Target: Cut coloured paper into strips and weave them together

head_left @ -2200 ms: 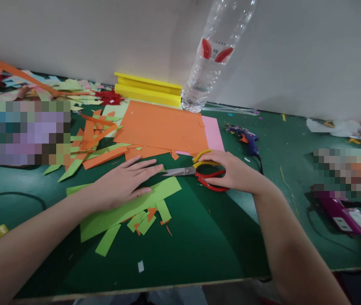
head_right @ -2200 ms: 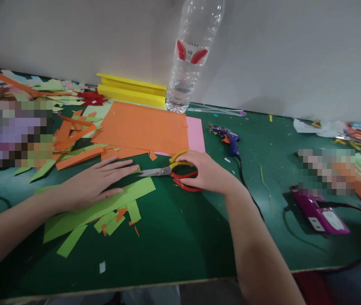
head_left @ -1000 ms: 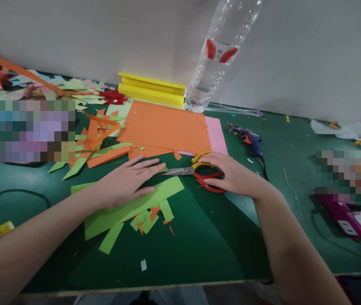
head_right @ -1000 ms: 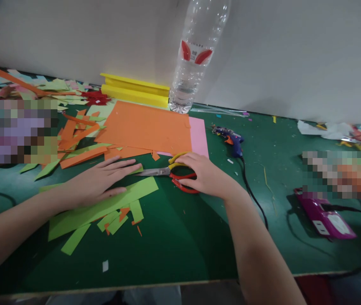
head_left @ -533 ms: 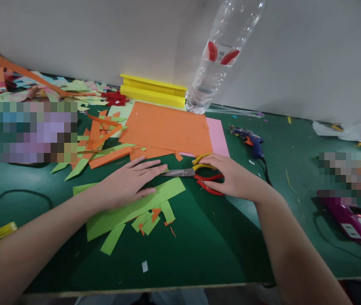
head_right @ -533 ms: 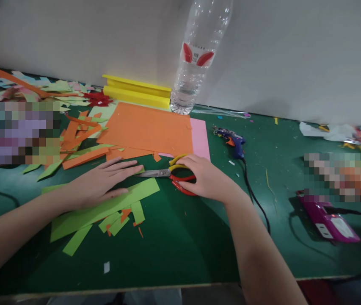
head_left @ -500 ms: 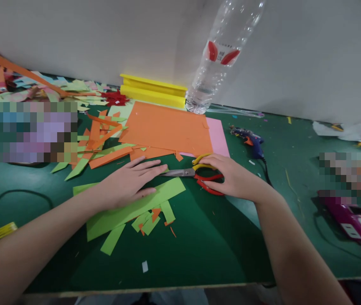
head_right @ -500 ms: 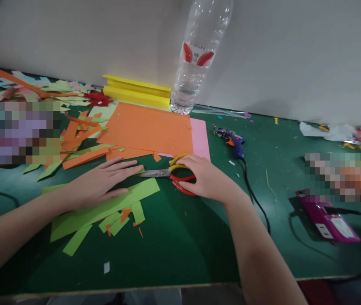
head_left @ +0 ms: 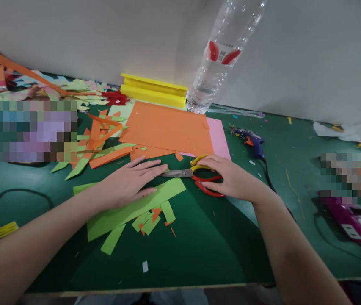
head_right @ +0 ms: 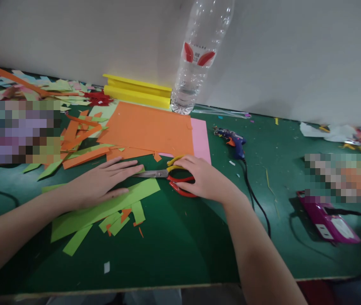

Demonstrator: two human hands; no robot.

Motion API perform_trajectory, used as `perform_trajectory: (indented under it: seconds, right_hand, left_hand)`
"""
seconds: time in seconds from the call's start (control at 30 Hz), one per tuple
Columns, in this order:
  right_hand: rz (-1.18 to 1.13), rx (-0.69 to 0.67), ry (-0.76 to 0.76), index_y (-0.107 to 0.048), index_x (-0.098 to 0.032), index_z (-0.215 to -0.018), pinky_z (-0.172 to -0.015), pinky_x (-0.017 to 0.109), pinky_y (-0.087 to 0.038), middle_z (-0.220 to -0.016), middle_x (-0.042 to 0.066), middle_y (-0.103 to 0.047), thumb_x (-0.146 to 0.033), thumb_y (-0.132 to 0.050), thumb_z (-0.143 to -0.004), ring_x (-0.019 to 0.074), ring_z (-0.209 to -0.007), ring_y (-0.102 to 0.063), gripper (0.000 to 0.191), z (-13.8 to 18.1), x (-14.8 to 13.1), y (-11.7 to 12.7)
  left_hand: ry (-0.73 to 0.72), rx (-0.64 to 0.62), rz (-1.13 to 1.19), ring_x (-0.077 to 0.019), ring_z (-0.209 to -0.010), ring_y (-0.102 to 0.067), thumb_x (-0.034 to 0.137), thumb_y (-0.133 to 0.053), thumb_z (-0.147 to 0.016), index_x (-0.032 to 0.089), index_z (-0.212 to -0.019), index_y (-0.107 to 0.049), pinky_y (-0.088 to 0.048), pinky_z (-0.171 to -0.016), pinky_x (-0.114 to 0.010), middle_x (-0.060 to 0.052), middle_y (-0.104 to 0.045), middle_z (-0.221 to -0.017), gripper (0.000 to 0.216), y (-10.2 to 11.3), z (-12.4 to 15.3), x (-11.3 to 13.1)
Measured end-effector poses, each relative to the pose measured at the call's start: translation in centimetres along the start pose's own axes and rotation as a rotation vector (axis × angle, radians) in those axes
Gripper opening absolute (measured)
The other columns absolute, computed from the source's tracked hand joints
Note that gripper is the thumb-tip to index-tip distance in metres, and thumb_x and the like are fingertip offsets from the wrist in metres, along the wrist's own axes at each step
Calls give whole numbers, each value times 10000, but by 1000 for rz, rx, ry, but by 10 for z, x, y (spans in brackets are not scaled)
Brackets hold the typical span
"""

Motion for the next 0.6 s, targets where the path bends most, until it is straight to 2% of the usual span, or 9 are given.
perform_trajectory:
  seconds: [0.37,0.6]
  right_hand:
    - [-26,-1,15,-561,-275,-1238,-1006,463,-449,-1290,78,-585,-383,-616,-847,275,-1185,-552,409,1,1,0]
    - [-18,14,-11,-567,-260,-1211,-972,451,-477,-1276,80,-597,-447,-602,-843,273,-1161,-571,414,0,-3,-3]
  left_hand:
    - [-3,2,8,-171,-1451,-241,509,-245,-1026,247,-1528,-179,-86,-1205,-366,2,-360,-1534,569,0,0,0]
    - [2,5,19,-173,-1446,-256,506,-262,-1024,256,-1528,-176,-96,-1206,-366,7,-372,-1528,569,0,0,0]
Point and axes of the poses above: each hand's wrist, its own z-axis away from the middle knuckle, its own y-axis out of the back of the hand, x = y × z, the point moved 1 cm from there along -z, towards the middle knuckle
